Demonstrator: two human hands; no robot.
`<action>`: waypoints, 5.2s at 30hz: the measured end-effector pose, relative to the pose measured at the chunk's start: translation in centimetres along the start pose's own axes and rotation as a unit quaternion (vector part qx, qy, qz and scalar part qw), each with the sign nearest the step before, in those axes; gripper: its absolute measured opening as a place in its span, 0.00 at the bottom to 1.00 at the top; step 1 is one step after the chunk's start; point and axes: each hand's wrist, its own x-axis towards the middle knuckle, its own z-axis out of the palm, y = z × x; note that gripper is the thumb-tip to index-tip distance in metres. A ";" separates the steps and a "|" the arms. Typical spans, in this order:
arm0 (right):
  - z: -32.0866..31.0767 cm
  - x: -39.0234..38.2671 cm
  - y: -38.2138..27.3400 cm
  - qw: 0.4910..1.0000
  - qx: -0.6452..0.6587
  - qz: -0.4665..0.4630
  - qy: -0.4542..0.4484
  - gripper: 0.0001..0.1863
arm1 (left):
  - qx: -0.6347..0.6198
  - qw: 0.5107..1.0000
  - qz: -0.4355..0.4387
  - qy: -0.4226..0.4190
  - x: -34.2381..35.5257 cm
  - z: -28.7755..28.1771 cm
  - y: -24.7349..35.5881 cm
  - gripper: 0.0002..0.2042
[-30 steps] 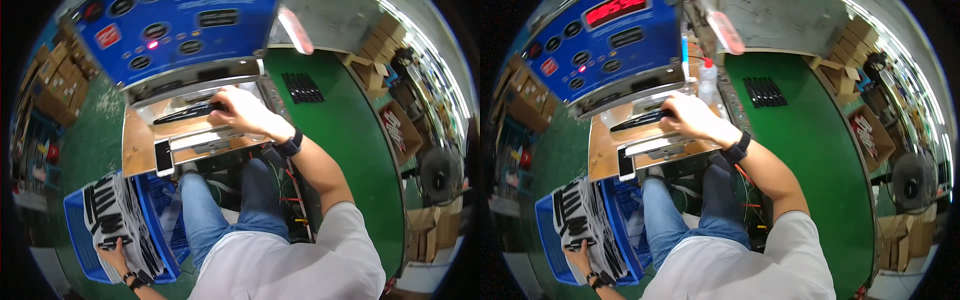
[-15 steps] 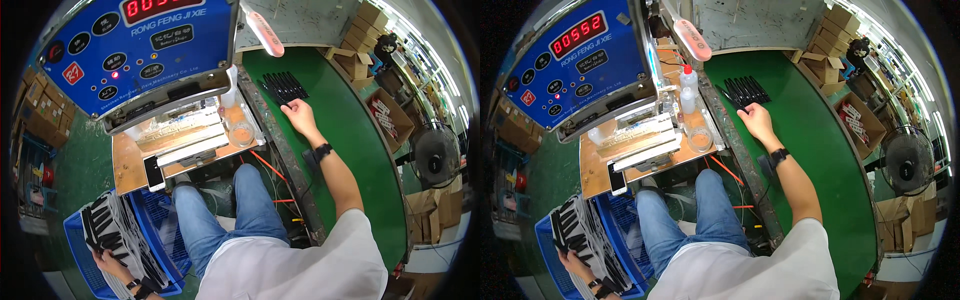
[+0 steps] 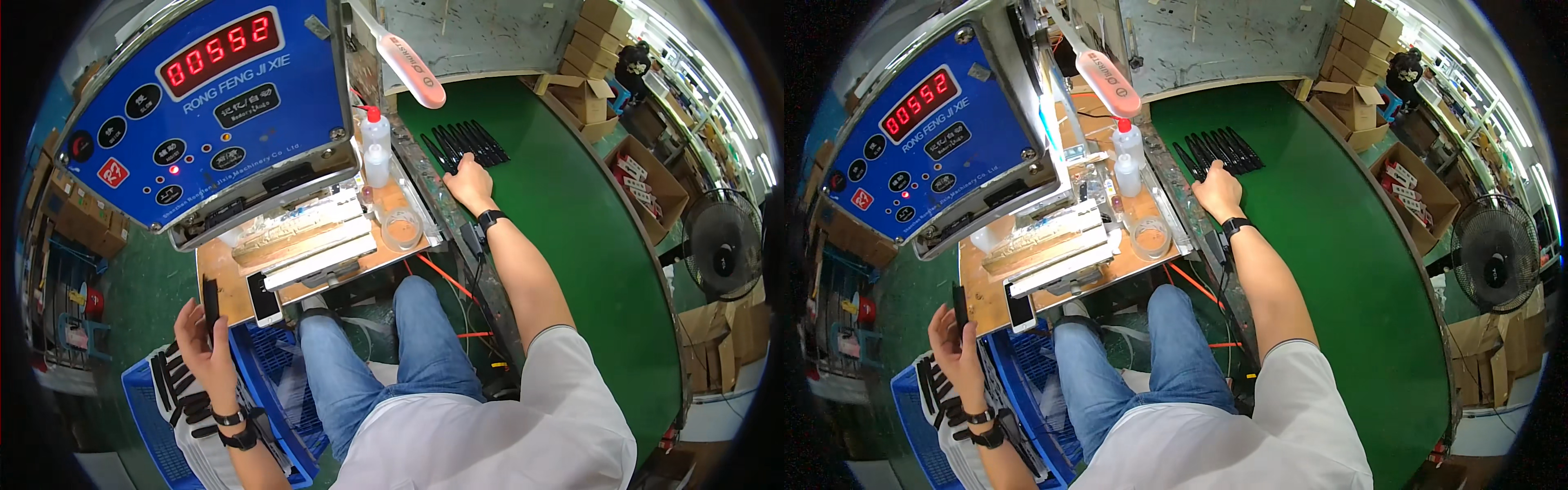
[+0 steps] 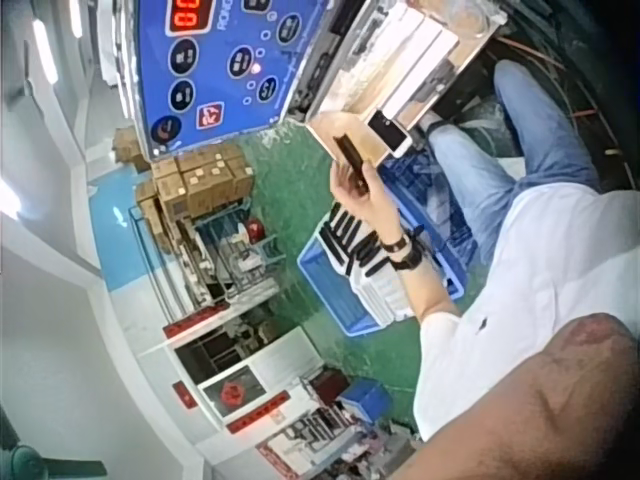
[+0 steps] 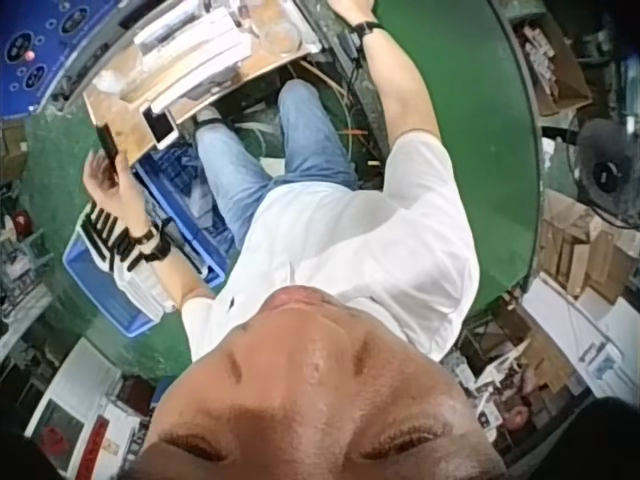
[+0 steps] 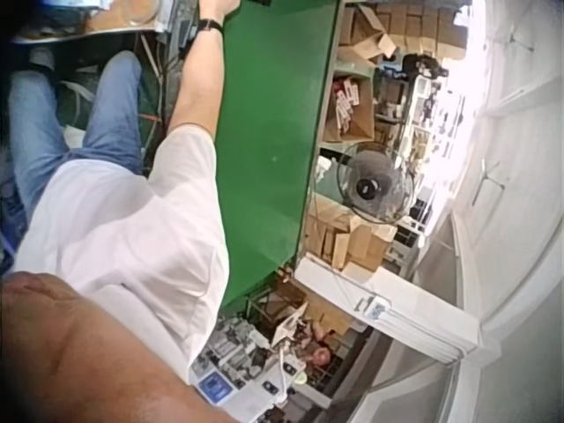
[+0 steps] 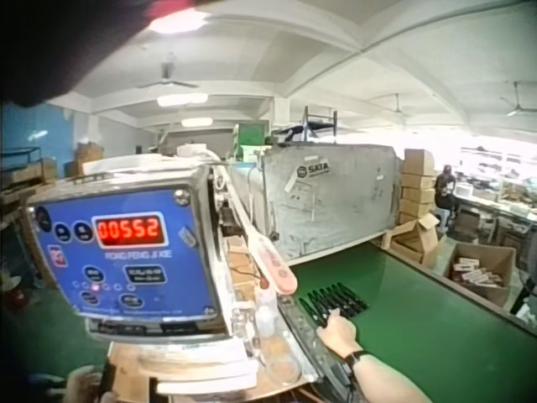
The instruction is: Picking up components from a bin and placing them into an industrial printing machine for processing.
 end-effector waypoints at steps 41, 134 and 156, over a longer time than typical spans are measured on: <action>-10.3 -15.7 -13.0 0.838 0.397 -0.281 -0.246 0.02 | 0.535 0.811 -0.166 0.170 -12.6 -20.7 -11.4 0.33; -4.5 -8.5 11.5 0.994 0.016 -0.092 -0.059 0.25 | 0.420 0.825 -0.271 0.263 -11.3 -40.2 -25.3 0.15; -9.4 -12.7 -8.4 0.926 0.278 -0.247 -0.068 0.17 | 0.381 0.841 -0.281 0.263 -11.6 -45.3 -34.5 0.24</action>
